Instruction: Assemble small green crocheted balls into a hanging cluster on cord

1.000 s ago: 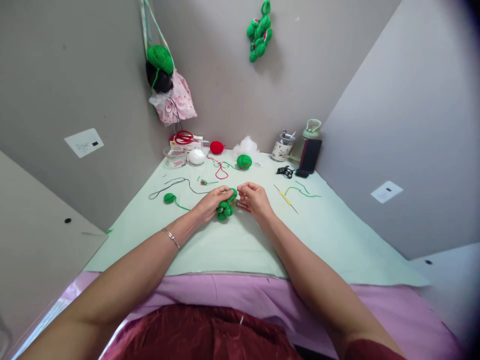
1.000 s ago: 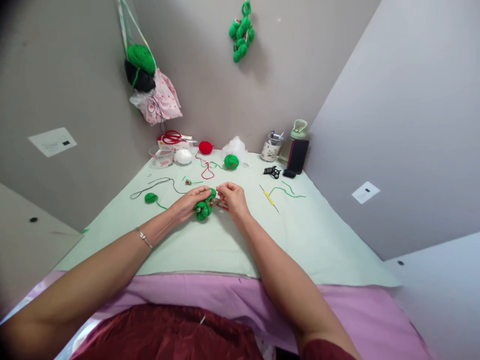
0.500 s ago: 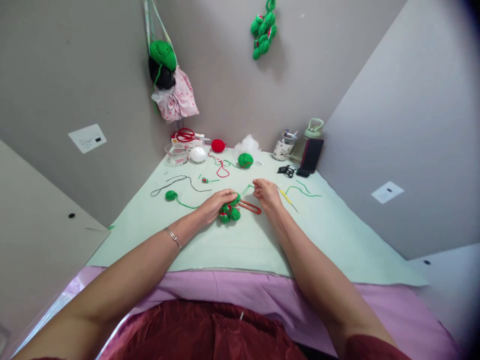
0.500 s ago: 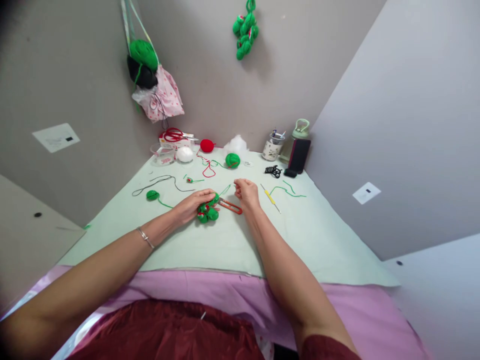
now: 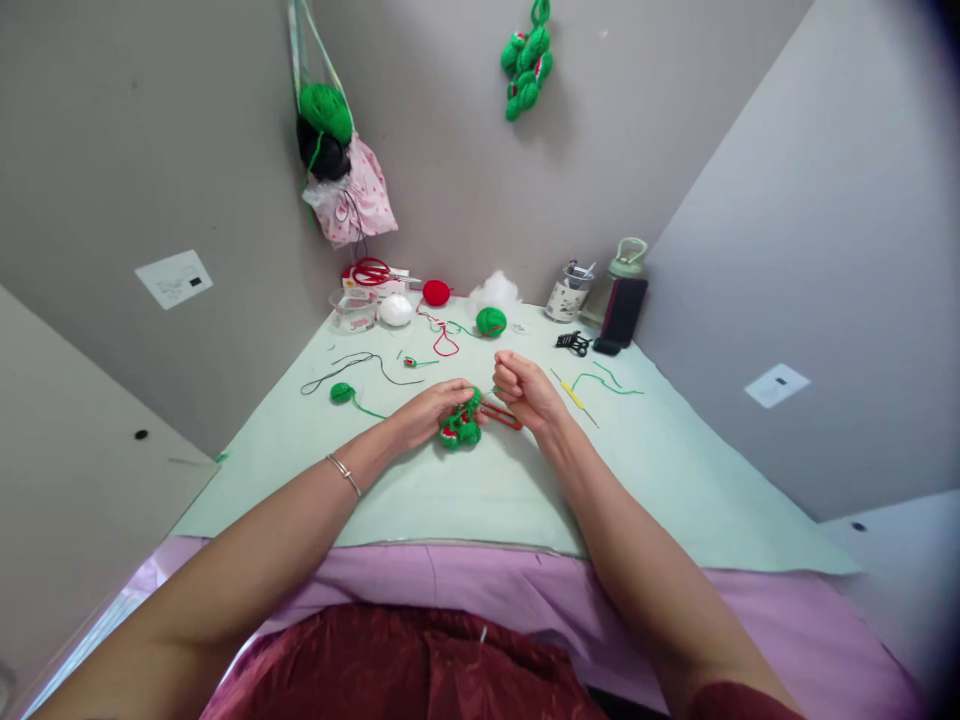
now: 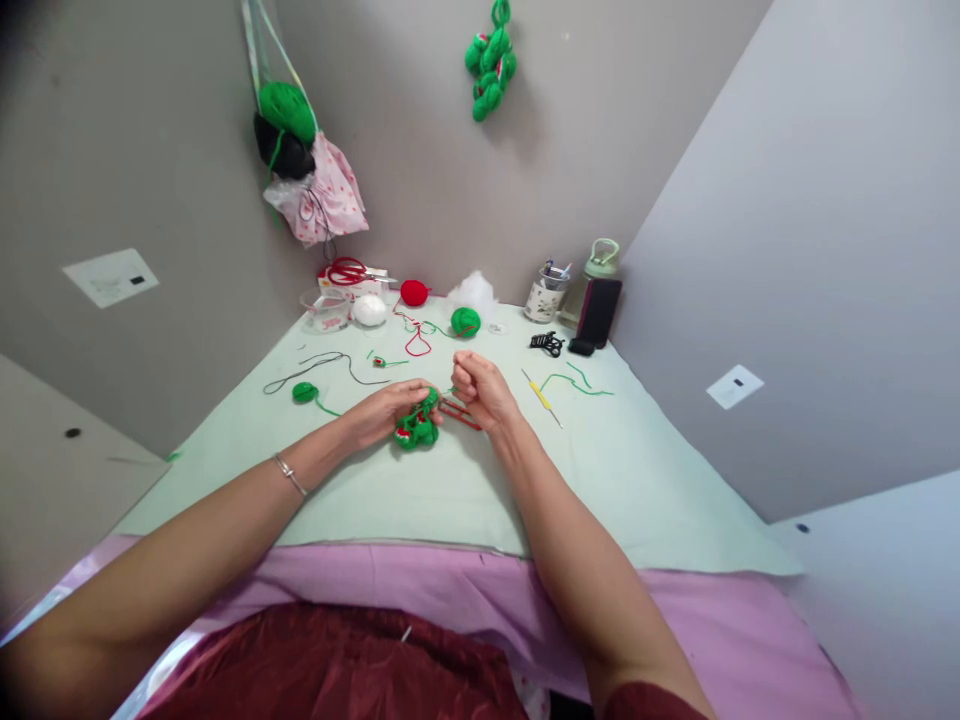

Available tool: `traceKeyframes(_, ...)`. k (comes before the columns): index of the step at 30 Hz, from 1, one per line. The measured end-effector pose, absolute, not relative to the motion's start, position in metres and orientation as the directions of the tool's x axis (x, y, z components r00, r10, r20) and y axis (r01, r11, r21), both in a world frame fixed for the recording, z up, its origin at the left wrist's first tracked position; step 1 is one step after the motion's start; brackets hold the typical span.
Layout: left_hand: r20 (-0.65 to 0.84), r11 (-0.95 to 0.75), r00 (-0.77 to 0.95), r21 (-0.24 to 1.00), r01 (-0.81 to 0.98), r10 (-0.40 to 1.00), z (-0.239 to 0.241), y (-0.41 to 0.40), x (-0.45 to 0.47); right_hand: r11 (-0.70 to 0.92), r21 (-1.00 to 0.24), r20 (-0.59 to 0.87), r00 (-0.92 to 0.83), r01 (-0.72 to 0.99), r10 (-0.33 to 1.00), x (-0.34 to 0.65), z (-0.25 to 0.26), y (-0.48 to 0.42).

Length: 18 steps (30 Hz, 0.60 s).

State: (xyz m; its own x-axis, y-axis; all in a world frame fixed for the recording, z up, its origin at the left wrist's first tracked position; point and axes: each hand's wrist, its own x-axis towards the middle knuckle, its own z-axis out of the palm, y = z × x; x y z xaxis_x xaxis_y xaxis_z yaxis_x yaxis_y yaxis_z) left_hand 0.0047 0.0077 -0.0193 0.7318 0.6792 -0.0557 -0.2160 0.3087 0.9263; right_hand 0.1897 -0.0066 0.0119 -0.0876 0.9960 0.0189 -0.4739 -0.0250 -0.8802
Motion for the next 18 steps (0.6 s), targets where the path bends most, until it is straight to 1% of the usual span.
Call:
traceKeyframes(4,-0.020,0.295,0.766,0.930,-0.222,0.642,-0.018,0.004,0.007,0.052,-0.887,0.051,0.015,-0.459,0.999,0.195,0.016,-0.008)
traceKeyframes(9,-0.018,0.243,0.717,0.946,-0.213,0.697,-0.015,0.009,0.003,0.118,-0.896,0.107,0.051,-0.428,0.993,0.192,0.018,-0.013)
traceKeyframes(14,-0.008,0.230,0.630,0.935,-0.272,0.776,-0.012,0.015,-0.003,0.252,-0.929,0.197,0.217,-0.270,0.956,0.189,0.018,-0.014)
traceKeyframes(18,0.001,0.229,0.614,0.927,-0.297,0.789,-0.014,0.017,-0.004,0.307,-0.935,0.236,0.335,-0.178,0.912,0.191,0.017,-0.012)
